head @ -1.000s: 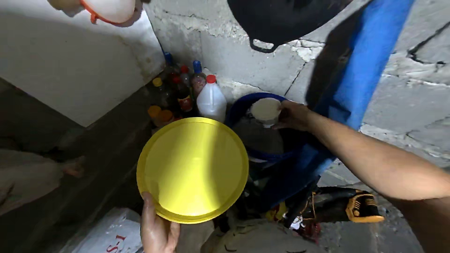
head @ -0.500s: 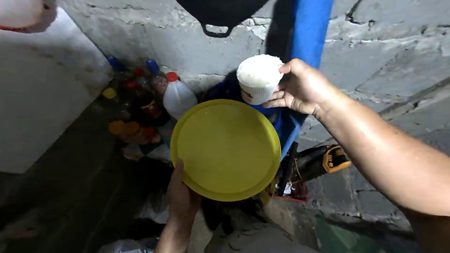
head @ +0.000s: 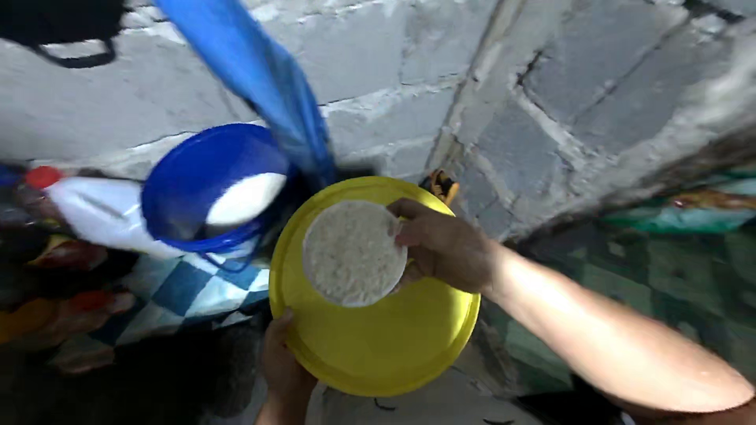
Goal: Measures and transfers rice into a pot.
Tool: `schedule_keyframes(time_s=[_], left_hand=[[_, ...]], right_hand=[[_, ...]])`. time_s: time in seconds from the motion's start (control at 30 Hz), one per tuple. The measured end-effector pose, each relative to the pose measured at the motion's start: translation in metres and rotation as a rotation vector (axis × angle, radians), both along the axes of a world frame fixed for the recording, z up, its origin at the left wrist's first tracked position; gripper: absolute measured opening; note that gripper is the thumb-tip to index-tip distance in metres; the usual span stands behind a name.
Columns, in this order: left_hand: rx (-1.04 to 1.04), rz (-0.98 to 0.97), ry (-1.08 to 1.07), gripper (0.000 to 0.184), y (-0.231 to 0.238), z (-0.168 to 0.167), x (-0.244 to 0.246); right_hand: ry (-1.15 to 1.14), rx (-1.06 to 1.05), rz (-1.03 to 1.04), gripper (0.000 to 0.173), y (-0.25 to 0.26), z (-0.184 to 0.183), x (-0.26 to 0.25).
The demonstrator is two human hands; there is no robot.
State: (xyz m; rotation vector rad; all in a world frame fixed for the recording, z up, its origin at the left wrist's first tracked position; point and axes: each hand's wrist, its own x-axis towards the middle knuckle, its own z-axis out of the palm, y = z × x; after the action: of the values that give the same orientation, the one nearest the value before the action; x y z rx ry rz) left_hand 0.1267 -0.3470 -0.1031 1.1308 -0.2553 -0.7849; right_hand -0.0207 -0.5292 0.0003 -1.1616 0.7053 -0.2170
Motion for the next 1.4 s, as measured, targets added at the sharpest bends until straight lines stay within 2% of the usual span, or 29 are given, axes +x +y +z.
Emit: schedule_keyframes(time_s=[0.1,0.17,0.3,0.47,0.53,0.77,0.83,0.9,1.0,1.1,1.2,1.3,1.4], left_hand=[[-0.012,-0.191,-0.005,0.041,-0.023,-0.019,-0.056],[-0.015,-0.314,0.079,0.039,-0.041,-0.030,-0.098],[0.128,-0.499,0.217,0.041,-0.076,-0.041,-0.192],[0.126,-0.742,0.344,0.033,-0.119,-0.062,-0.301],[0.197,-0.840,0.377,0.032,-0.140,-0.066,-0.343],[0.347,-1.147,0.344,0.030,-0.226,-0.072,-0.494],[0.334,-1.244,0.371,0.031,-0.255,-0.081,-0.538],[0.339,-1.345,0.354,0.034,-0.287,-0.084,-0.583],[0.447,-1.480,0.279,0.030,-0.327,-0.076,-0.656],[0.526,-1.708,0.199,0.030,-0.362,-0.062,-0.733],[0.558,-1.854,0.166,0.029,-0.377,-0.049,-0.817],[0.578,-1.949,0.172,0.026,-0.371,-0.042,-0.892],[0.511,-2.047,0.254,0.026,-0.361,-0.047,-0.973]], right_hand=[[0.032,0.041,-0.076,0.035,0.008,-0.017,-0.081],[0.048,0.059,-0.163,0.036,0.013,-0.027,-0.134],[0.106,0.074,-0.410,0.038,0.026,-0.042,-0.242],[0.093,0.070,-0.735,0.041,0.036,-0.059,-0.368],[0.078,0.069,-0.870,0.040,0.036,-0.066,-0.412],[0.027,0.109,-1.304,0.036,0.009,-0.081,-0.558],[-0.016,0.039,-1.401,0.034,0.001,-0.089,-0.603],[-0.018,-0.053,-1.475,0.040,-0.008,-0.095,-0.649],[-0.010,-0.109,-1.644,0.050,-0.012,-0.103,-0.715],[-0.015,-0.123,-1.822,0.046,-0.012,-0.105,-0.775],[-0.040,-0.102,-2.013,0.043,-0.004,-0.104,-0.827],[-0.039,-0.108,-2.167,0.048,0.013,-0.102,-0.878],[-0.037,-0.148,-2.330,0.048,0.027,-0.096,-0.940]])
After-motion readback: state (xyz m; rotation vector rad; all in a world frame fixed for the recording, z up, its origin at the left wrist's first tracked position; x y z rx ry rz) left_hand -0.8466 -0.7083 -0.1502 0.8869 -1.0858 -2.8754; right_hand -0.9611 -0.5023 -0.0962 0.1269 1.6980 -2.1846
